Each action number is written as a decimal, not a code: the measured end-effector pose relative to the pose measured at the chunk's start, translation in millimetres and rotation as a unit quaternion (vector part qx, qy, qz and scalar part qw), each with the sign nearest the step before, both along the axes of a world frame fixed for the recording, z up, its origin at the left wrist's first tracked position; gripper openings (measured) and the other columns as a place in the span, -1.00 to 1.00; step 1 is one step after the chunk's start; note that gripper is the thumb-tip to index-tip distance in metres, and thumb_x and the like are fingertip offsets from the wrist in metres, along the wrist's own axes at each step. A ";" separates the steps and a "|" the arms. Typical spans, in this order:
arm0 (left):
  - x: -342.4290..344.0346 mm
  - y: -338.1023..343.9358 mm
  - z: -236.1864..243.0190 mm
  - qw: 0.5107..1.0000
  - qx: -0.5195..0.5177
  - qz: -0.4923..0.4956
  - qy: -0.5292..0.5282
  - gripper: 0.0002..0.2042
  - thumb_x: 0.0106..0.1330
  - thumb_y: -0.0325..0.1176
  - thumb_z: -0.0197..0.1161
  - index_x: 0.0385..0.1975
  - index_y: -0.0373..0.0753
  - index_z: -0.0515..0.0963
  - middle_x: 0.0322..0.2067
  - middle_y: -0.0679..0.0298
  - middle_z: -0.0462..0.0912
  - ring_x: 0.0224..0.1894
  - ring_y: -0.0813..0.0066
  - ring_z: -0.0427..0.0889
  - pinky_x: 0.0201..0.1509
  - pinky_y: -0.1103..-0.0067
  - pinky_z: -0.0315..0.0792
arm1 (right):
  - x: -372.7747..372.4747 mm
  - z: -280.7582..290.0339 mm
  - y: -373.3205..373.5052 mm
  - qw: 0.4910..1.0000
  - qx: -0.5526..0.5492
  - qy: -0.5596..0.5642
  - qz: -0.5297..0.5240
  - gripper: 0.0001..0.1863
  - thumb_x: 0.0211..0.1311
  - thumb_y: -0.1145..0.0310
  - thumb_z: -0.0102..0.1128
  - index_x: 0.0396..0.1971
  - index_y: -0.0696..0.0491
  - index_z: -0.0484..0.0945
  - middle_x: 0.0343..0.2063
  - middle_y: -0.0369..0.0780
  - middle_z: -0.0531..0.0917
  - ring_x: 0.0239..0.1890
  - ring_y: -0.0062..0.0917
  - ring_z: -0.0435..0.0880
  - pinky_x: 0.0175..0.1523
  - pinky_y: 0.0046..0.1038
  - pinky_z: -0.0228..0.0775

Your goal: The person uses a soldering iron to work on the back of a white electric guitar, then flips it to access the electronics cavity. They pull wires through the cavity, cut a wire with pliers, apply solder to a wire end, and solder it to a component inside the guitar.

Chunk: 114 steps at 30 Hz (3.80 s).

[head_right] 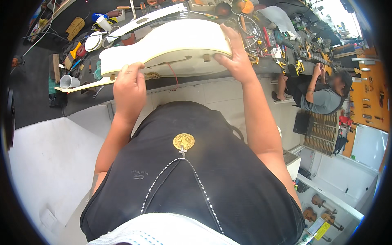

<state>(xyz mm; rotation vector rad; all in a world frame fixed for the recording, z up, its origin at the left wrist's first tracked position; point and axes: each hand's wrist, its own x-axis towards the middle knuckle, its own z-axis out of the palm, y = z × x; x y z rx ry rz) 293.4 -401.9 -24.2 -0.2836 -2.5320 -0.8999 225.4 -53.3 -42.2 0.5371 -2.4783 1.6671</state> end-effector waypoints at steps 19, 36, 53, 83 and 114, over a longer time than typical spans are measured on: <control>22.7 -38.9 43.0 0.997 0.059 0.057 0.009 -0.85 0.54 -0.58 0.15 -0.12 -0.38 0.69 -0.32 0.17 0.71 -0.39 0.38 0.58 -0.27 0.45 0.46 | -4.1 1.4 -1.8 1.000 -0.007 -0.009 0.002 -0.01 0.25 0.15 0.49 0.65 0.00 0.23 0.50 -0.13 0.34 0.58 -0.28 0.27 0.63 -0.23 0.09; 39.4 -53.8 64.8 0.993 0.060 0.068 0.072 -0.84 0.50 -0.62 0.15 -0.12 -0.38 0.70 -0.31 0.16 0.73 -0.38 0.37 0.62 -0.28 0.48 0.49 | -5.0 -2.2 1.3 1.000 0.018 0.019 -0.002 -0.02 0.24 0.11 0.49 0.64 -0.03 0.26 0.51 -0.11 0.33 0.59 -0.26 0.27 0.65 -0.20 0.08; 62.7 -60.6 92.9 0.993 0.033 0.116 0.020 -0.84 0.57 -0.57 0.15 -0.12 -0.35 0.71 -0.27 0.30 0.74 -0.27 0.56 0.59 -0.13 0.62 0.45 | -4.2 -0.5 -2.7 1.000 -0.016 -0.003 0.005 -0.01 0.27 0.09 0.52 0.64 0.01 0.25 0.51 -0.12 0.34 0.58 -0.28 0.28 0.64 -0.21 0.08; 64.3 -34.8 44.6 0.993 0.026 0.061 -0.093 -0.88 0.32 -0.60 0.30 -0.20 -0.38 0.72 -0.59 0.21 0.57 -0.60 0.53 0.46 -0.44 0.50 0.37 | -1.6 -4.8 0.3 1.000 -0.005 0.016 -0.006 0.01 0.21 0.08 0.54 0.64 0.00 0.28 0.52 -0.11 0.34 0.59 -0.24 0.27 0.65 -0.21 0.06; 73.0 -45.6 126.7 0.995 0.087 0.056 -0.010 -0.87 0.35 -0.70 0.28 -0.21 -0.40 0.73 -0.41 0.31 0.72 -0.50 0.72 0.45 -0.43 0.68 0.27 | -7.0 -3.7 0.5 0.999 0.022 0.032 -0.007 -0.03 0.24 0.11 0.51 0.63 -0.03 0.29 0.52 -0.09 0.34 0.59 -0.23 0.28 0.66 -0.19 0.04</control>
